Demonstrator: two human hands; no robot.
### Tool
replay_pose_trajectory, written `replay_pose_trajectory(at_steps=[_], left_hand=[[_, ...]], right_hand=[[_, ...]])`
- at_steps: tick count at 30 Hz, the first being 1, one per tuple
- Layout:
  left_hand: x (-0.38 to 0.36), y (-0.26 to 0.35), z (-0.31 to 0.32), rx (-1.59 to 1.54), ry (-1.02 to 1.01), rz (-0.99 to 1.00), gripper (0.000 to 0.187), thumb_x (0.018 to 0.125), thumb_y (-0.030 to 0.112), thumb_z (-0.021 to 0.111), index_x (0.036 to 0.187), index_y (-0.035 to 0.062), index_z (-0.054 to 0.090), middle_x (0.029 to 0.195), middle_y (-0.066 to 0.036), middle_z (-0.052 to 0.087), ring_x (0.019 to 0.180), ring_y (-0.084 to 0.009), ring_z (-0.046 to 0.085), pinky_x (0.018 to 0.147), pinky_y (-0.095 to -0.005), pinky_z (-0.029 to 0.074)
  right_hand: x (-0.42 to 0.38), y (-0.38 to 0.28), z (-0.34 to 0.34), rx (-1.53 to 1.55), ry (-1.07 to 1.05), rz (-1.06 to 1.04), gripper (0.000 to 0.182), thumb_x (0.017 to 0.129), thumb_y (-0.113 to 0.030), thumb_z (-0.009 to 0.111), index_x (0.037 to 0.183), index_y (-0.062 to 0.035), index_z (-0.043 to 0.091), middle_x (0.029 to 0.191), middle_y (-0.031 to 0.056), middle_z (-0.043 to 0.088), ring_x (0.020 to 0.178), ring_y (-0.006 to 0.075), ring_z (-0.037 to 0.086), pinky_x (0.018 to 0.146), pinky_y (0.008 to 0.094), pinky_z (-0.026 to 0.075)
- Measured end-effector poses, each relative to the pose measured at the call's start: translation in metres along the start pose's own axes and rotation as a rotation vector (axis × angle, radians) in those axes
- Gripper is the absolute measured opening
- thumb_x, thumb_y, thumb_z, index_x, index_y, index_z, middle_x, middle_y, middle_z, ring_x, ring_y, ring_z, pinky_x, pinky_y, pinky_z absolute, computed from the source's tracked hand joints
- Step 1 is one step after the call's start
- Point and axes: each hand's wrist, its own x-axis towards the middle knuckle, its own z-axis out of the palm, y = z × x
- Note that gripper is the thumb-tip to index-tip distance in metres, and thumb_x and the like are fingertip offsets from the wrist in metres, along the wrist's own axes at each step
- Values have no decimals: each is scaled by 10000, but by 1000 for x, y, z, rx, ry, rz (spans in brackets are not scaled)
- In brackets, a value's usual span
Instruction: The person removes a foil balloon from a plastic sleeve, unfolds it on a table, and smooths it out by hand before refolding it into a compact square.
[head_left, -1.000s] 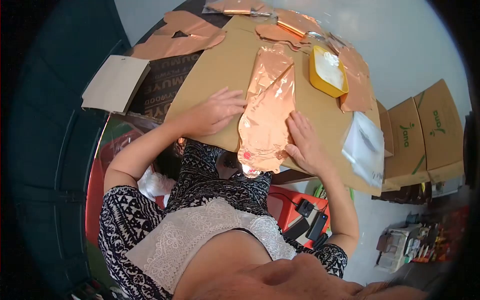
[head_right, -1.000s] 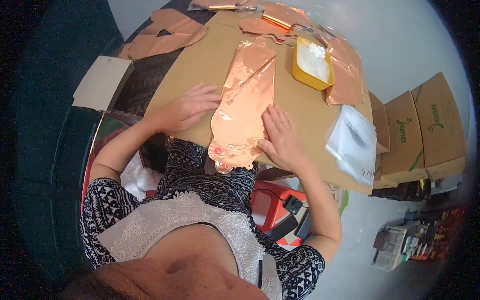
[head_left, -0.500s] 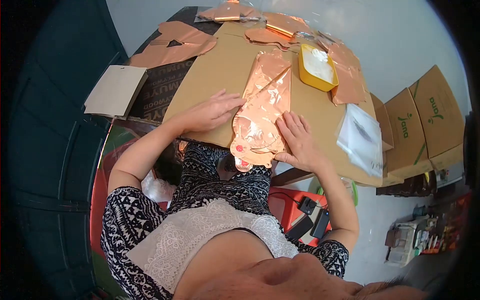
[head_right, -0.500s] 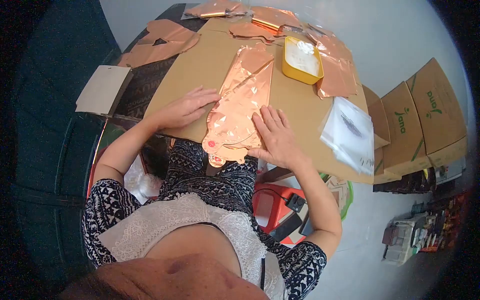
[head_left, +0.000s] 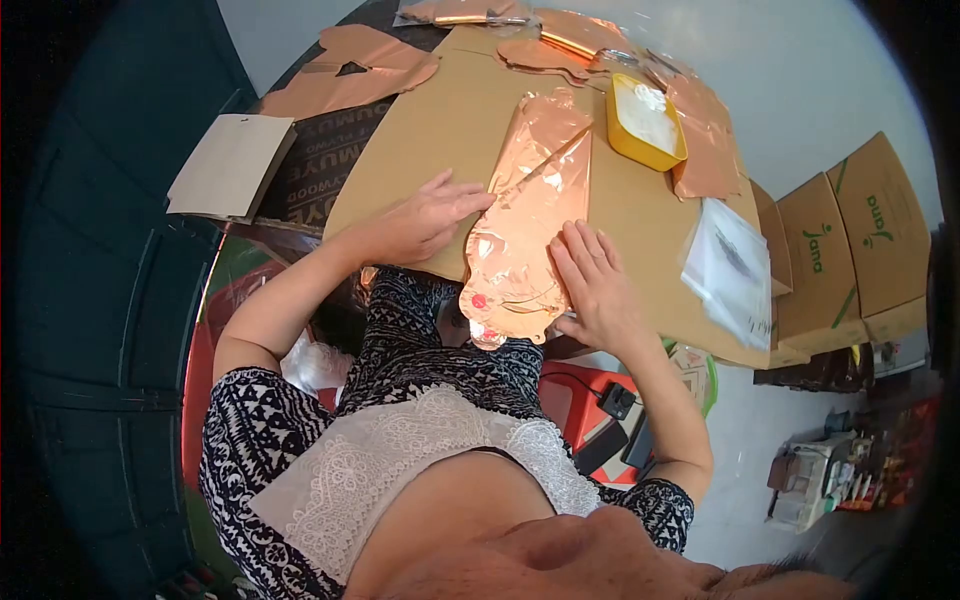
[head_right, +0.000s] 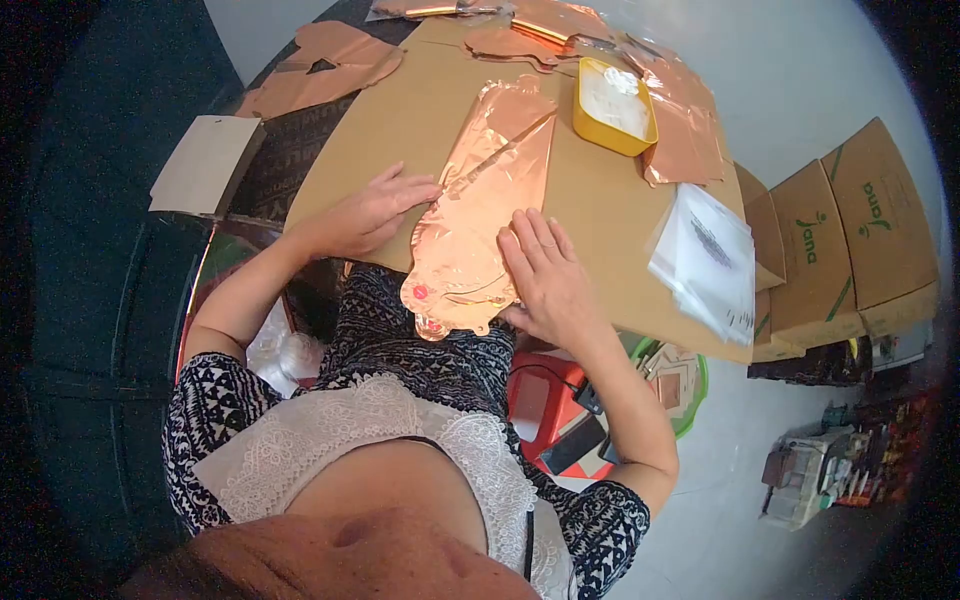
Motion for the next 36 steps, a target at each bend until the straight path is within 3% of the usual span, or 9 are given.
replay_pose_trajectory(at_steps=[3,9,14,23,29,32,36], left_hand=[[-1,12,-3,39,9,21,492,842,-13,488,1331,36,484,1286,-205,552,1312,-340,446,1150,-542,252],[-3,27,-5,47,34,111,322,805,-28,530,1119,18,583,1202,-212,540,1259,-349,463,1099,-522,307],[-3,22,-4,-42,91,172,341,751,-28,574,1089,14,581,1207,-201,515,1210,-392,459,1038,-526,338],[4,28,0,-21,134,148,461,650,28,674,1097,42,563,1213,-178,538,1260,-375,453,1125,-545,292],[16,25,9,5,266,272,348,649,15,697,977,39,581,1016,-115,598,1080,-311,561,1029,-509,389],[15,24,12,11,218,270,279,649,9,704,883,52,558,889,-68,603,930,-266,595,990,-497,410],[9,31,11,49,286,242,275,655,15,714,856,69,534,834,-47,602,871,-252,607,1026,-510,389]], right_hand=[[0,-9,11,38,154,-2,676,733,-176,728,1338,2,483,1395,243,465,1336,382,417,1119,485,320],[2,-17,25,46,315,-29,485,760,-81,651,1239,-32,589,1269,224,574,1238,372,523,1068,486,384],[1,-19,24,106,323,-29,494,734,-79,664,1225,-57,613,1262,224,579,1234,379,524,1061,482,387],[4,-13,3,273,213,33,556,667,-12,660,1220,-44,622,1269,206,589,1232,357,519,1042,455,388],[4,-9,1,312,193,36,585,654,23,666,1233,-38,612,1256,188,599,1221,340,526,1031,443,393],[4,-7,-1,359,218,28,639,644,14,687,1270,-25,571,1219,195,609,1191,348,538,1029,442,393],[-5,-9,-8,420,353,150,744,618,-27,737,1322,-1,498,1133,194,606,1116,377,543,998,463,392]])
